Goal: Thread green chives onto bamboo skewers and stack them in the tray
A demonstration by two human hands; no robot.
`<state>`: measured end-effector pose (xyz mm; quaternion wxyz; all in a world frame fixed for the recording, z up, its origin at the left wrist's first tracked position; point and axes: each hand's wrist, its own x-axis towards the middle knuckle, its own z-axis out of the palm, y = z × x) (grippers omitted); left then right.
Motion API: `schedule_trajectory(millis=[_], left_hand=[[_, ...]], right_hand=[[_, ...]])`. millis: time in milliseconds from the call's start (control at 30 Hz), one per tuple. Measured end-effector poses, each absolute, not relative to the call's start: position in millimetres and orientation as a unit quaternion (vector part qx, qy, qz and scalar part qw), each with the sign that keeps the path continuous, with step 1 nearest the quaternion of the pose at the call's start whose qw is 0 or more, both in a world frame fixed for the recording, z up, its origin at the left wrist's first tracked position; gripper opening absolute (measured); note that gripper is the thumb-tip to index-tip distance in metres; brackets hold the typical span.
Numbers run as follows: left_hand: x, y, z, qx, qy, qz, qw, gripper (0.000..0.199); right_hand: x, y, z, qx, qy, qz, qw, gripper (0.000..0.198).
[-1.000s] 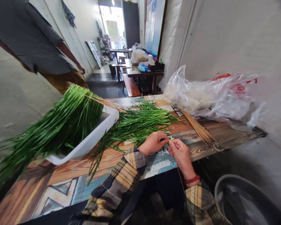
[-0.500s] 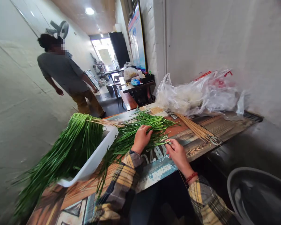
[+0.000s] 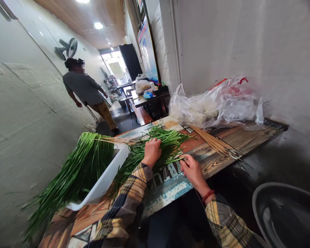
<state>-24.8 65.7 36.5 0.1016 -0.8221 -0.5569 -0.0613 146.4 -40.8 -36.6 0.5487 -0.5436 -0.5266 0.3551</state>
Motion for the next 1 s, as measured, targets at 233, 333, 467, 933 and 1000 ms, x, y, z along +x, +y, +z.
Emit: schedule_trajectory(millis=[233, 333, 467, 933, 1000], left_hand=[[-42, 28, 31, -0.846, -0.530, -0.016, 0.059, 0.044], [-49, 22, 36, -0.854, -0.514, -0.078, 0.015, 0.054], [-41, 19, 39, -0.834, -0.511, -0.208, -0.004, 0.029], [-18, 17, 9, -0.884, -0.398, -0.220, -0.110, 0.012], [-19, 17, 6, -0.892, -0.390, -0.205, -0.100, 0.013]], right_hand=[[148, -42, -38, -0.533, -0.550, 0.343, 0.544, 0.027], [149, -43, -38, -0.522, -0.563, 0.349, 0.538, 0.025], [150, -45, -37, -0.510, -0.568, 0.363, 0.534, 0.022], [149, -45, -41, -0.512, -0.567, 0.359, 0.536, 0.021], [149, -45, -42, -0.517, -0.572, 0.357, 0.527, 0.021]])
